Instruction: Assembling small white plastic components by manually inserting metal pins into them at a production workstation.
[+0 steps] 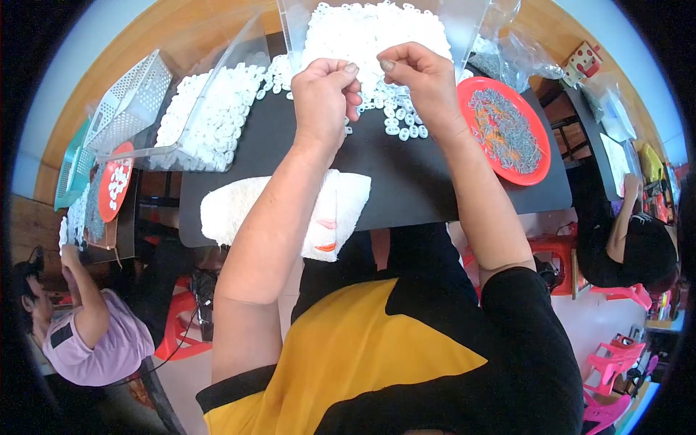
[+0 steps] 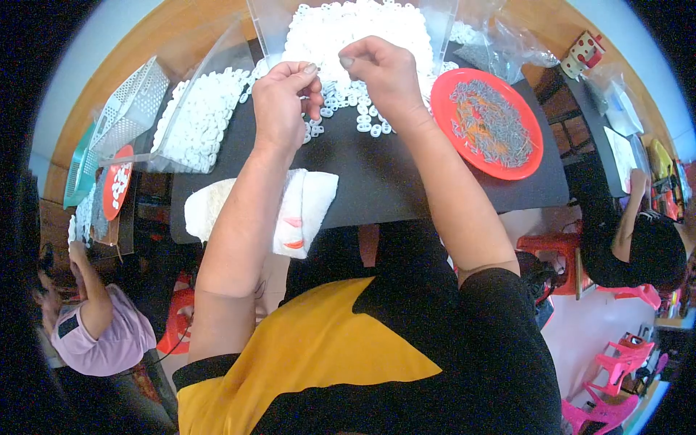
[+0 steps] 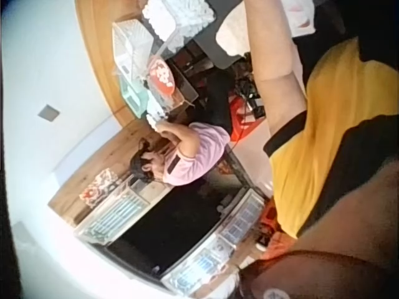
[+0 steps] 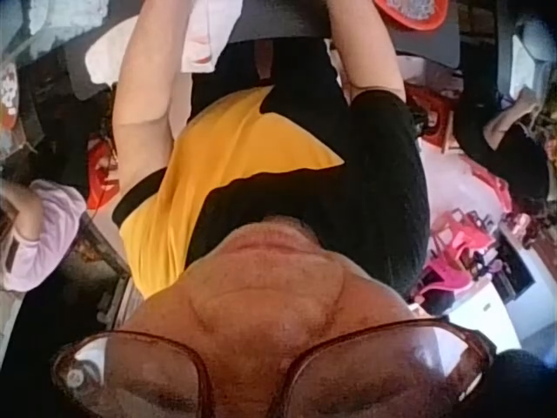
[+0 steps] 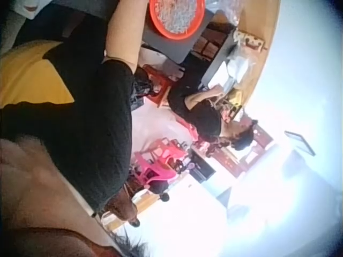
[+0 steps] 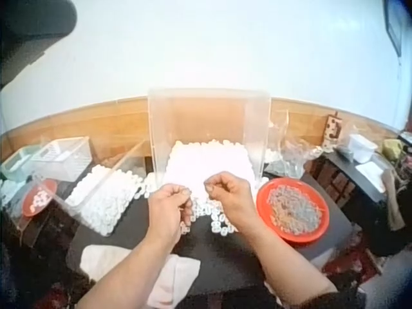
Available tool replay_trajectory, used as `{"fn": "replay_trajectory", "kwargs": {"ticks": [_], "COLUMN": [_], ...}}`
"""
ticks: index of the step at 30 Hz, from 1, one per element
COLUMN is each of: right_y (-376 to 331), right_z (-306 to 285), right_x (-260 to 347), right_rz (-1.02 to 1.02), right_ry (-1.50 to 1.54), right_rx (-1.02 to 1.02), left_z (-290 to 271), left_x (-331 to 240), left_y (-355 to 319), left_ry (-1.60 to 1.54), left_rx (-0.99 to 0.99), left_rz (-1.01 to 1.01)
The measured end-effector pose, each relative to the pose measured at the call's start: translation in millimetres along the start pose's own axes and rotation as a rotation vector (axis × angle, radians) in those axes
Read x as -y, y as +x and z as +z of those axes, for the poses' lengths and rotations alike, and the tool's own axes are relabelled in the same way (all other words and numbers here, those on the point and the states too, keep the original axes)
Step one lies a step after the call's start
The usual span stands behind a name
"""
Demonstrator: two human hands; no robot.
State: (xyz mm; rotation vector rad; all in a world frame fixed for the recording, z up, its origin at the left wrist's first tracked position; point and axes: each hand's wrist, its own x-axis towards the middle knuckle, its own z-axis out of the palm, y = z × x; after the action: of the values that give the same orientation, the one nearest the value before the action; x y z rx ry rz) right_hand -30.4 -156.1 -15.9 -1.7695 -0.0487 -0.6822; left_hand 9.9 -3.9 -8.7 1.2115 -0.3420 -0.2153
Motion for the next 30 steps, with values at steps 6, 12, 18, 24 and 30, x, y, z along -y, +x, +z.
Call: {"fn": "replay_trajectory", "kwargs": {"ticks": [6,12,18,24,30], "right_y": [-2,-1,-1,-3,-4], "right_z": [-1,1,1,2,0], "right_x": [11,13,15,18,17], "right_rz": [0.060,0.085,0.050,0.032,0.000], "right_ry": [0.177,0.233,0.239,0.214,0.189], "right_rx": [0.060,0.086,0.093,0.070,0.065], "left_z": [4,4,3,4,5], "left_x": [-1,0,0,-1,-2], "left_y": [-2,-5,-4,-7,-9], "left_ry": [0.018,0.049,0.082,0.153,0.213], "left_rx": [0.015,0.024,0.010,0.009,0.011], "left_rz": [0.001,0.083,0.141,0.162,0.202]}}
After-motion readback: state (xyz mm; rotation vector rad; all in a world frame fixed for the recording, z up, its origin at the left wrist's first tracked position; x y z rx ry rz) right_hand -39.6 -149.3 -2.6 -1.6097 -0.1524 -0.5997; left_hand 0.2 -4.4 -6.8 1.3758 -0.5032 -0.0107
